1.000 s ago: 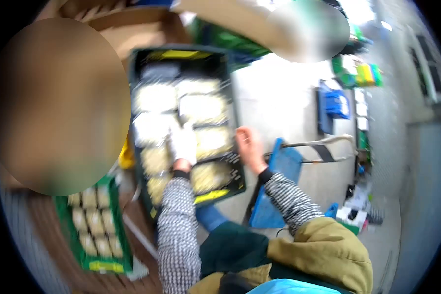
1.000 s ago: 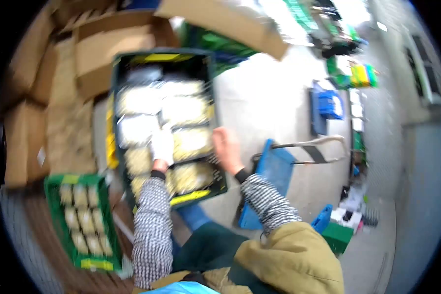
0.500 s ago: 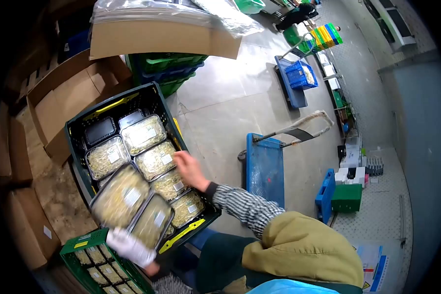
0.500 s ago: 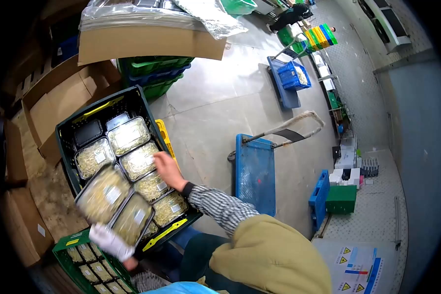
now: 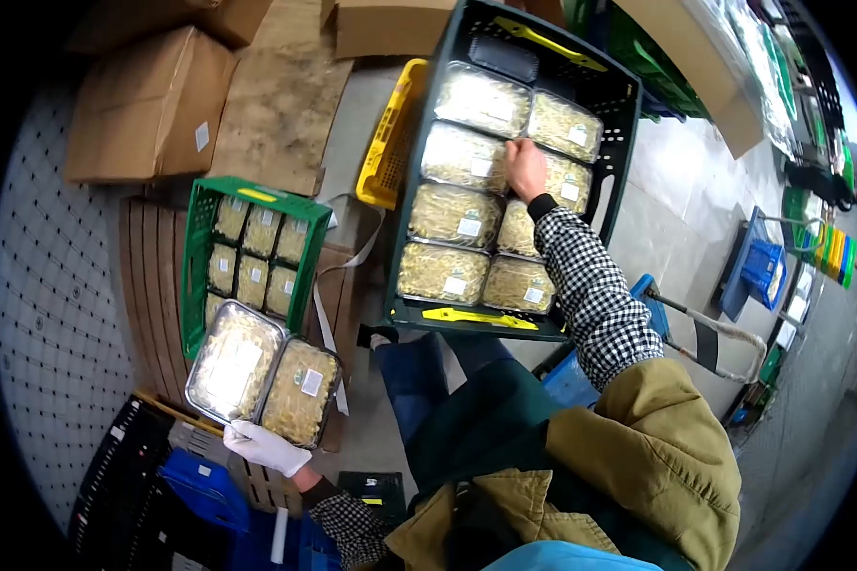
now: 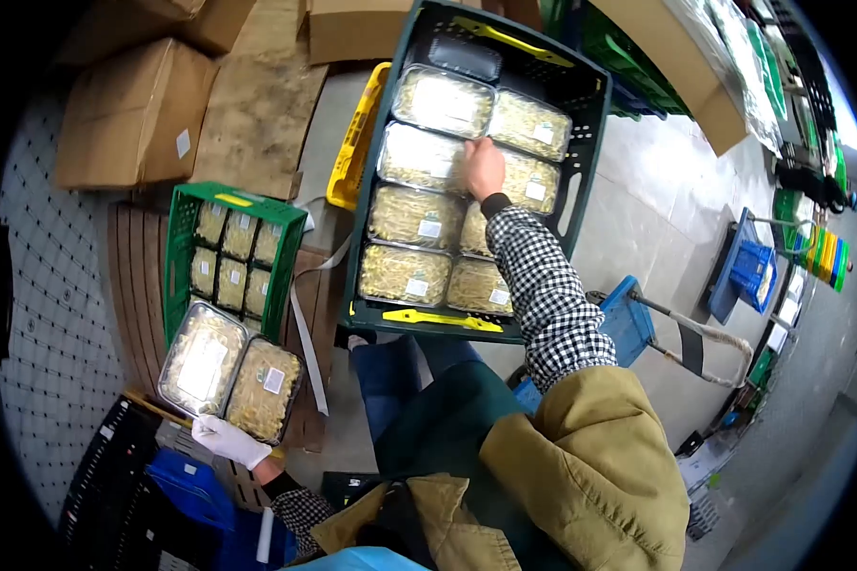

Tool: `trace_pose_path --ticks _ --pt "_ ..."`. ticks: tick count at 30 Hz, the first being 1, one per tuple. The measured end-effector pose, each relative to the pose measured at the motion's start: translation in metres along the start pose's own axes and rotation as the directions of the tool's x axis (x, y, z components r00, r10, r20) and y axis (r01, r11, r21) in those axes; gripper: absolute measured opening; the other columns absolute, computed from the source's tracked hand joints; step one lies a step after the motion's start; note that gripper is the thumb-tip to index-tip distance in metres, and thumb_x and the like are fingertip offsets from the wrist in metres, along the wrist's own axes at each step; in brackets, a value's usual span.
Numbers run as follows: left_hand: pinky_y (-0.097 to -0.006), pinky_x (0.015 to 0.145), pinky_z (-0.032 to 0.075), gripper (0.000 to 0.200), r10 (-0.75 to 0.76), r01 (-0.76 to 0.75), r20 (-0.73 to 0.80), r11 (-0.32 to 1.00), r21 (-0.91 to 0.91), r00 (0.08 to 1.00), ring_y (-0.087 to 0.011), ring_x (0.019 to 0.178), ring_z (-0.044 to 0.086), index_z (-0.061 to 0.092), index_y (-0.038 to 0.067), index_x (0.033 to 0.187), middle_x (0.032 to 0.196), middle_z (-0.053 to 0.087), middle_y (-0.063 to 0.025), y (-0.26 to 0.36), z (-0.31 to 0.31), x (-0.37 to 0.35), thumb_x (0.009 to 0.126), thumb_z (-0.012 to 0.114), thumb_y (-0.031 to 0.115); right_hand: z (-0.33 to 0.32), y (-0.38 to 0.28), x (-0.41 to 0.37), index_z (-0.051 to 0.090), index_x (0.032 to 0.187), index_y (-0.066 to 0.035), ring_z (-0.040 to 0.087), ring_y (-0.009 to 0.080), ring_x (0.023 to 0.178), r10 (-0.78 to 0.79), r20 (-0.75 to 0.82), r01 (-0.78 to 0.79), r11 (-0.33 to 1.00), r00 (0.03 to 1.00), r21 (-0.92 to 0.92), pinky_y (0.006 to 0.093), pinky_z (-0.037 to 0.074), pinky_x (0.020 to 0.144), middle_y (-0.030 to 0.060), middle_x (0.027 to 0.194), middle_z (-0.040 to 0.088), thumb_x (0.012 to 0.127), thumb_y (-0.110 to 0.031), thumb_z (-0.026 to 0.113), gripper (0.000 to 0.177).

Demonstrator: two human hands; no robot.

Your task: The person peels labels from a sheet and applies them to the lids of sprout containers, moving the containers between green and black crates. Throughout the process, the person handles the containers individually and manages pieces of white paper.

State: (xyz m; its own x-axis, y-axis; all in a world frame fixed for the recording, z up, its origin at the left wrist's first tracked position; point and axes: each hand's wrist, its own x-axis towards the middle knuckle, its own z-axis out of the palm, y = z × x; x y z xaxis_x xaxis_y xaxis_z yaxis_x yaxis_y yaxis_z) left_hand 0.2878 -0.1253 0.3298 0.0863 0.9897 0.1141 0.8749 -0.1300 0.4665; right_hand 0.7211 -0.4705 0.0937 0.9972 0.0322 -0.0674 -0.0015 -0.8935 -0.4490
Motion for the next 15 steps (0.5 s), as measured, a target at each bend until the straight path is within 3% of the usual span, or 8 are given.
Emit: trace_pose_path --ticks 1,4,8,9,11,13,14,15 --pt "-0.0334 0.075 0.044 0.024 -0.031 0.031 0.011 0.999 0.017 0.999 -0.0225 0.082 0.054 0.049 -0.004 0.103 0.092 0.056 -0.0144 -0.015 0.006 0.002 0.097 0.046 0.019 0.001 -0.014 0.001 0.063 0.088 0.002 0.061 0.0406 0.078 0.137 -0.013 -0.137 0.99 0.991 -0.025 0.0479 0.047 0.073 0.0235 0.08 0.064 0.087 -0.028 0.058 0.03" --pt "-0.0337 0.08 0.045 0.023 -0.1 0.101 0.039 0.995 -0.005 0.994 -0.0243 0.087 0.056 0.048 -0.004 0.106 0.096 0.057 -0.0164 -0.054 0.006 -0.016 0.097 0.046 0.017 0.01 0.004 0.009 0.066 0.092 0.003 0.063 0.0393 0.08 0.253 -0.159 -0.262 0.965 0.954 -0.034 0.0462 0.049 0.074 0.0242 0.081 0.065 0.088 -0.036 0.056 0.04" --pt "-0.0332 0.081 0.046 0.023 -0.103 0.101 0.039 0.993 0.065 0.994 -0.0238 0.089 0.056 0.051 -0.003 0.106 0.097 0.057 -0.0174 -0.097 0.002 -0.029 0.096 0.051 0.017 0.009 0.004 0.02 0.068 0.091 0.0 0.064 0.0397 0.085 0.336 -0.062 -0.341 0.906 0.94 -0.252 0.0486 0.048 0.08 0.0234 0.091 0.066 0.091 -0.047 0.045 0.052" --pt "-0.0337 0.08 0.046 0.021 -0.033 0.028 0.033 0.989 0.147 0.999 -0.0243 0.087 0.056 0.053 -0.002 0.104 0.096 0.057 -0.017 -0.114 0.003 -0.029 0.095 0.052 0.017 0.011 0.017 0.027 0.064 0.102 0.002 0.064 0.0384 0.081 0.35 0.035 -0.315 0.879 0.936 -0.358 0.0482 0.051 0.073 0.0206 0.09 0.067 0.092 -0.042 0.044 0.049" --pt "-0.0338 0.079 0.046 0.02 -0.033 0.03 0.017 0.988 0.15 0.999 -0.0236 0.085 0.055 0.054 -0.002 0.102 0.094 0.058 -0.0155 -0.128 0.005 -0.033 0.094 0.053 0.017 0.046 0.097 0.064 0.047 0.122 -0.009 0.064 0.0357 0.076 0.104 0.269 0.062 0.836 0.958 -0.545 0.0465 0.05 0.063 0.0211 0.089 0.066 0.092 -0.035 0.044 0.039" --pt "-0.0334 0.08 0.046 0.02 -0.071 0.071 -0.003 0.994 0.086 0.997 -0.021 0.083 0.055 0.054 0.001 0.102 0.091 0.059 -0.0117 -0.147 0.009 -0.036 0.093 0.055 0.019 0.089 0.183 0.108 0.029 0.142 -0.02 0.065 0.0329 0.07 -0.249 0.486 0.514 0.658 0.838 -0.55 0.0449 0.049 0.053 0.0216 0.088 0.065 0.092 -0.028 0.044 0.052" --pt "-0.033 0.079 0.046 0.021 -0.064 0.068 -0.042 0.99 0.123 0.997 -0.0198 0.084 0.055 0.054 0.002 0.101 0.09 0.059 -0.0105 -0.158 0.011 -0.037 0.093 0.056 0.021 0.073 0.159 0.106 0.027 0.142 -0.02 0.065 0.0331 0.07 -0.084 0.477 0.382 0.725 0.875 -0.573 0.0459 0.048 0.057 0.0203 0.084 0.066 0.093 -0.03 0.043 0.052" --pt "-0.0322 0.078 0.046 0.021 -0.162 0.162 -0.007 0.978 0.133 0.987 -0.0185 0.083 0.055 0.053 0.001 0.099 0.088 0.059 -0.0097 -0.155 0.009 -0.037 0.093 0.055 0.021 0.066 0.158 0.104 0.024 0.143 -0.019 0.065 0.035 0.074 -0.106 0.494 0.407 0.726 0.863 -0.554 0.047 0.048 0.062 0.0201 0.087 0.066 0.093 -0.035 0.044 0.056"
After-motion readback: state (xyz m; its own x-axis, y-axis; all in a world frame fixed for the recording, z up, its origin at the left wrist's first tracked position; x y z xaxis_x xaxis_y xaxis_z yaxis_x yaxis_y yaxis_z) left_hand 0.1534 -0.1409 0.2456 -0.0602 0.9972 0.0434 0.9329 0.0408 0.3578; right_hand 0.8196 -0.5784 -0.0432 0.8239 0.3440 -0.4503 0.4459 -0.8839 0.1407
